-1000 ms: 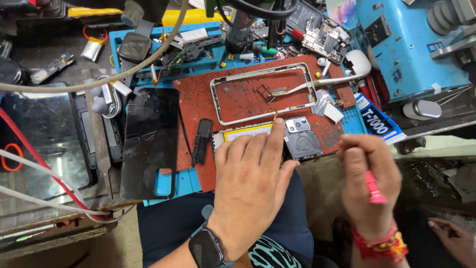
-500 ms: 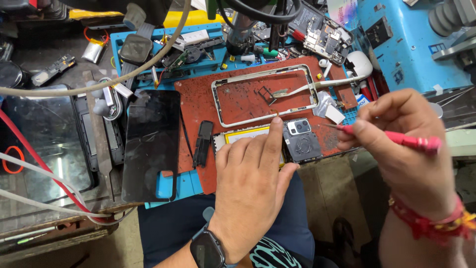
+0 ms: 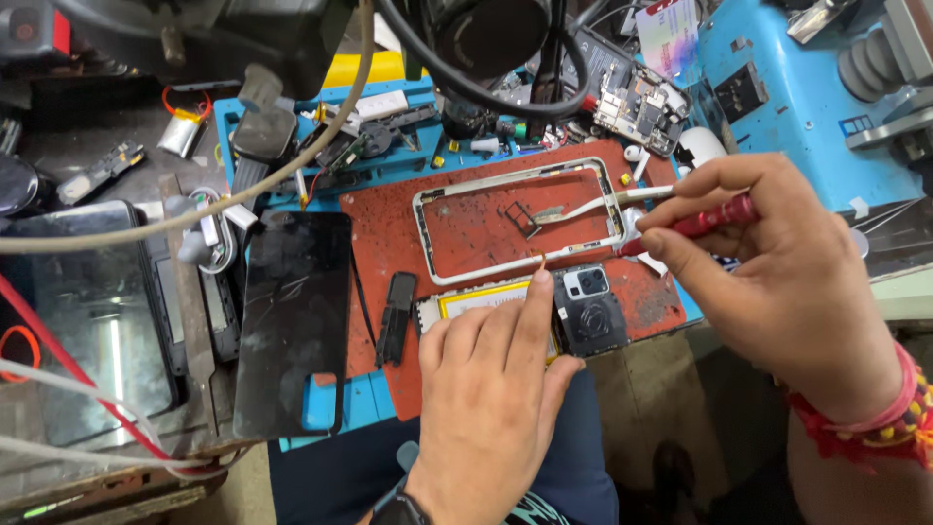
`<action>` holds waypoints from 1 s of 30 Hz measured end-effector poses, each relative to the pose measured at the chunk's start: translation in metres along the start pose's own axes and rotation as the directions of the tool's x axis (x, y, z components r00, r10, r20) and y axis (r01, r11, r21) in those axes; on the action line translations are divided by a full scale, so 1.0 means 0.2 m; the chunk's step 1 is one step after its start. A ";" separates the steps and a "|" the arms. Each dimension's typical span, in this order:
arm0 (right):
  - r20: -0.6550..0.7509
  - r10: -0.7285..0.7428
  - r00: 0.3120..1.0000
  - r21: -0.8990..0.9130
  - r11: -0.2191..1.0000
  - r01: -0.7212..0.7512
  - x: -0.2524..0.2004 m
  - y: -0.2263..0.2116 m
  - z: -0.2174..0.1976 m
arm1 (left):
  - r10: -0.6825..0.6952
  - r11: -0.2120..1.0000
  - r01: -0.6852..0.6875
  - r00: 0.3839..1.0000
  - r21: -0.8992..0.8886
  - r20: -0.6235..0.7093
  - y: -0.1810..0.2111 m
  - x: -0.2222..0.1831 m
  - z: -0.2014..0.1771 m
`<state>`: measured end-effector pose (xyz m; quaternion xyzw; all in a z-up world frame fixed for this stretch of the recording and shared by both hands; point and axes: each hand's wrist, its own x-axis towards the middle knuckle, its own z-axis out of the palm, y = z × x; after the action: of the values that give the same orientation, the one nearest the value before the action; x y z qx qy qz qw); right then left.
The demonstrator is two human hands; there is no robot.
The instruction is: The person unscrews and removes internal components of a mobile phone using a screwdriver, handles the battery and circuit board by hand, and connects a charging cable to the device.
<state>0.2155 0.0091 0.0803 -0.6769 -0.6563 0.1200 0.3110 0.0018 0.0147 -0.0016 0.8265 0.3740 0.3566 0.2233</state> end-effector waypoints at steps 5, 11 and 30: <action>0.024 0.069 0.997 0.087 0.994 -0.071 0.06 0.03 0.00 | -0.008 1.000 0.008 1.000 0.026 -0.014 -0.03 0.04 0.06; 0.063 0.083 0.995 0.053 0.995 -0.086 0.11 0.04 0.01 | 0.007 0.999 -0.007 1.000 0.041 -0.009 -0.07 0.07 0.11; 0.309 -0.070 0.949 0.098 0.994 0.041 0.13 0.09 -0.05 | -0.032 0.999 0.032 0.999 0.014 0.022 -0.06 0.07 0.11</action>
<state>0.2397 0.0330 0.0842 -0.6160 -0.7098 0.2460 0.2370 0.0201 0.0309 -0.0167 0.8259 0.3871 0.3411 0.2273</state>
